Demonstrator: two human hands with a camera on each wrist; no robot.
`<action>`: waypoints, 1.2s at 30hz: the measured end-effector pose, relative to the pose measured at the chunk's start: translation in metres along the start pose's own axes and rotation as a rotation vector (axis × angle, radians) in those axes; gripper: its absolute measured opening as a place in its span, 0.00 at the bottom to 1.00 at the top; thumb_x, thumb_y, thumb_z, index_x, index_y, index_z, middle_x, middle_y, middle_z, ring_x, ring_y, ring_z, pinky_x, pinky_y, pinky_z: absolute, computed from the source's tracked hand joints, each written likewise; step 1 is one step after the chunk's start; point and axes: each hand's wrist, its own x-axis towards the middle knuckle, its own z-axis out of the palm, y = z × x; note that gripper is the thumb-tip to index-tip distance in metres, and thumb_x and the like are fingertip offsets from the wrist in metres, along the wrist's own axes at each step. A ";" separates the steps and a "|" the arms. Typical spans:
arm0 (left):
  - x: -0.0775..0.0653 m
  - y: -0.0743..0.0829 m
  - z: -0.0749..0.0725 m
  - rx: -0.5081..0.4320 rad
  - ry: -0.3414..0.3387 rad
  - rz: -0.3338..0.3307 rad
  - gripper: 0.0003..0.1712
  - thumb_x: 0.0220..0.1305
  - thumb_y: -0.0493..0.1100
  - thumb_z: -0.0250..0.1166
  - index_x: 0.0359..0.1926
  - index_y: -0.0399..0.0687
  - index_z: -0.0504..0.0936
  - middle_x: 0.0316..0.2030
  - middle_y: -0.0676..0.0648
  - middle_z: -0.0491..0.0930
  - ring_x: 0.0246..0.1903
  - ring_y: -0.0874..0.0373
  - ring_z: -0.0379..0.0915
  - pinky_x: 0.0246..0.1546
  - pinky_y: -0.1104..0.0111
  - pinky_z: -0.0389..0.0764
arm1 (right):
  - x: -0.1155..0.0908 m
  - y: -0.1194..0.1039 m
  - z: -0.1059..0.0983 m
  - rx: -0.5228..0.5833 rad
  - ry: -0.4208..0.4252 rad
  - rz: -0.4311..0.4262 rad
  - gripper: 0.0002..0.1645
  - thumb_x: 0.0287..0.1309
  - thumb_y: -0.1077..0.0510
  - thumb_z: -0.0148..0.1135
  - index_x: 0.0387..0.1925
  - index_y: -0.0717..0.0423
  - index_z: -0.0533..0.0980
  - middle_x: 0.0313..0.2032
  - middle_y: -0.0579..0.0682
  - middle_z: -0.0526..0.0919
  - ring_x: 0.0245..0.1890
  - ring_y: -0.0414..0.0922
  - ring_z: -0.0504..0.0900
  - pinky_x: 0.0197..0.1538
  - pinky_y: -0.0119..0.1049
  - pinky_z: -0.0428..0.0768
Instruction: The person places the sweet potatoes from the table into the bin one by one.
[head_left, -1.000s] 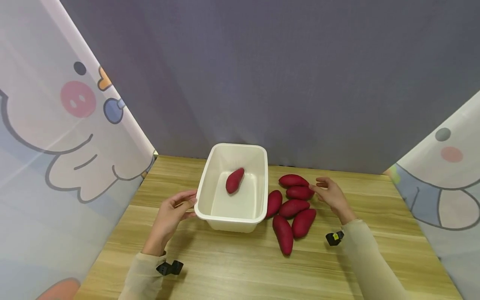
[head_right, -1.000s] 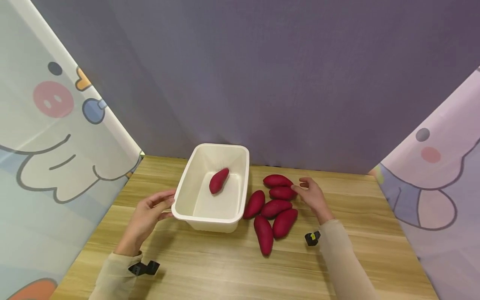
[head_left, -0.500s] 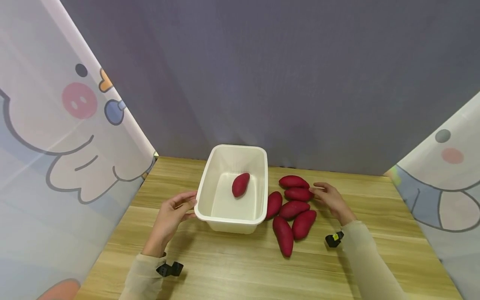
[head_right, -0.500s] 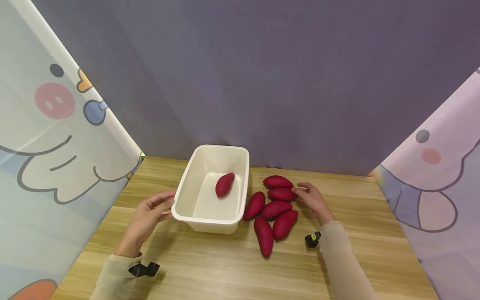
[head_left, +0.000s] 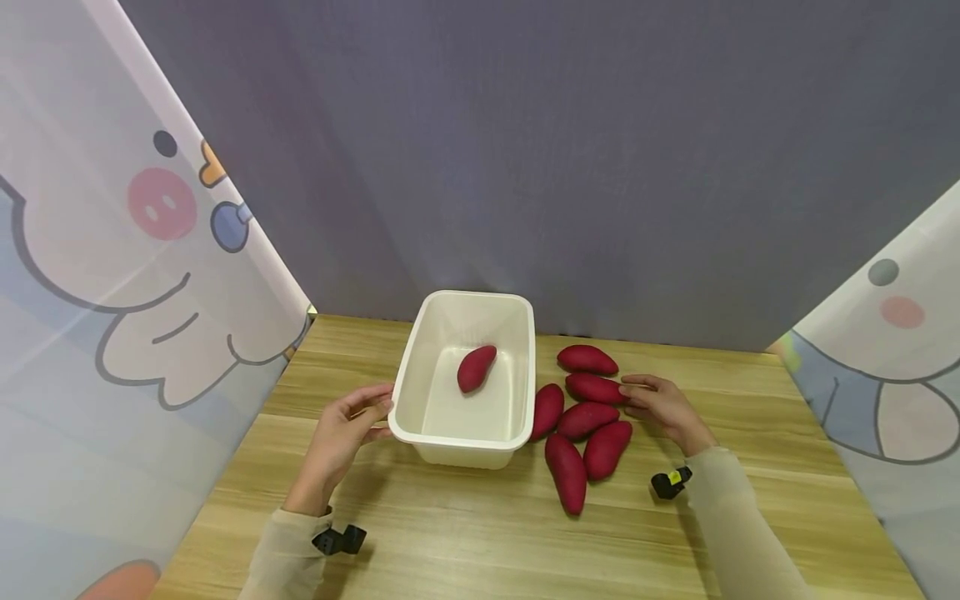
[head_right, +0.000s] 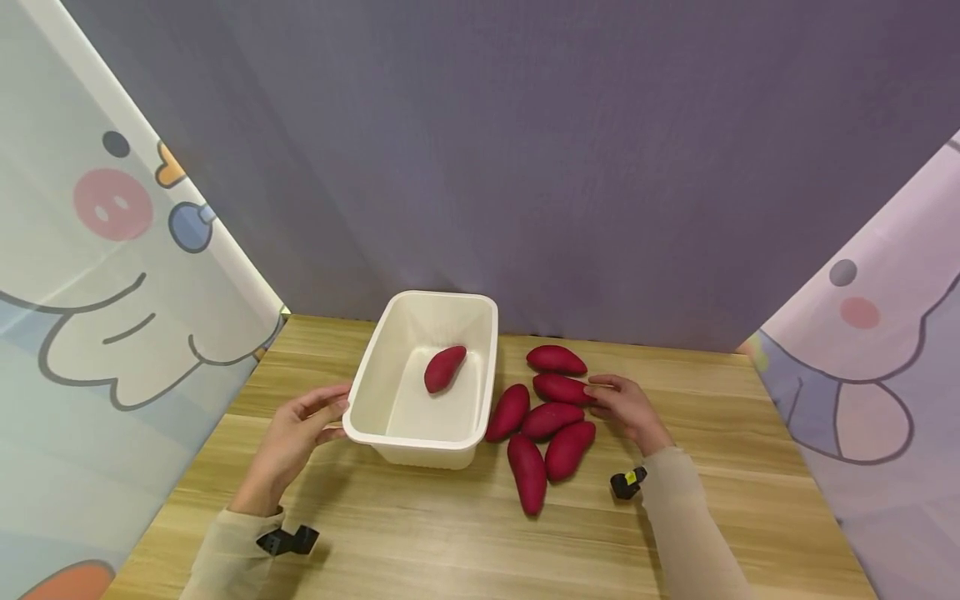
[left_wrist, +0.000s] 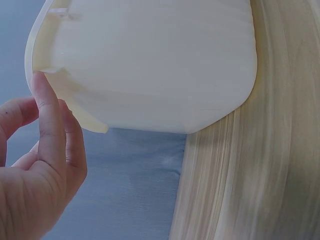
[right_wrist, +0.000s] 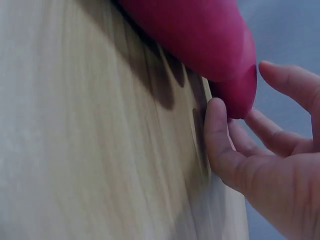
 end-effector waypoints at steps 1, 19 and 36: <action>0.000 0.000 0.000 -0.001 0.001 -0.001 0.23 0.68 0.37 0.67 0.60 0.30 0.77 0.50 0.37 0.77 0.43 0.52 0.80 0.41 0.60 0.89 | -0.001 0.001 0.000 0.011 -0.012 -0.004 0.36 0.70 0.62 0.60 0.68 0.80 0.57 0.41 0.43 0.83 0.40 0.37 0.84 0.50 0.36 0.86; 0.000 0.001 0.001 0.003 0.008 0.007 0.22 0.68 0.36 0.67 0.59 0.30 0.77 0.50 0.36 0.78 0.42 0.53 0.81 0.41 0.61 0.89 | -0.005 0.000 0.000 0.315 -0.088 0.022 0.41 0.72 0.68 0.53 0.75 0.72 0.42 0.45 0.51 0.82 0.43 0.44 0.84 0.57 0.42 0.83; 0.002 -0.001 0.001 0.014 0.007 -0.006 0.23 0.68 0.38 0.67 0.60 0.31 0.77 0.50 0.37 0.78 0.44 0.52 0.81 0.42 0.61 0.88 | -0.015 -0.065 0.025 0.276 -0.165 -0.155 0.16 0.73 0.67 0.54 0.59 0.61 0.71 0.48 0.49 0.77 0.42 0.46 0.81 0.57 0.42 0.83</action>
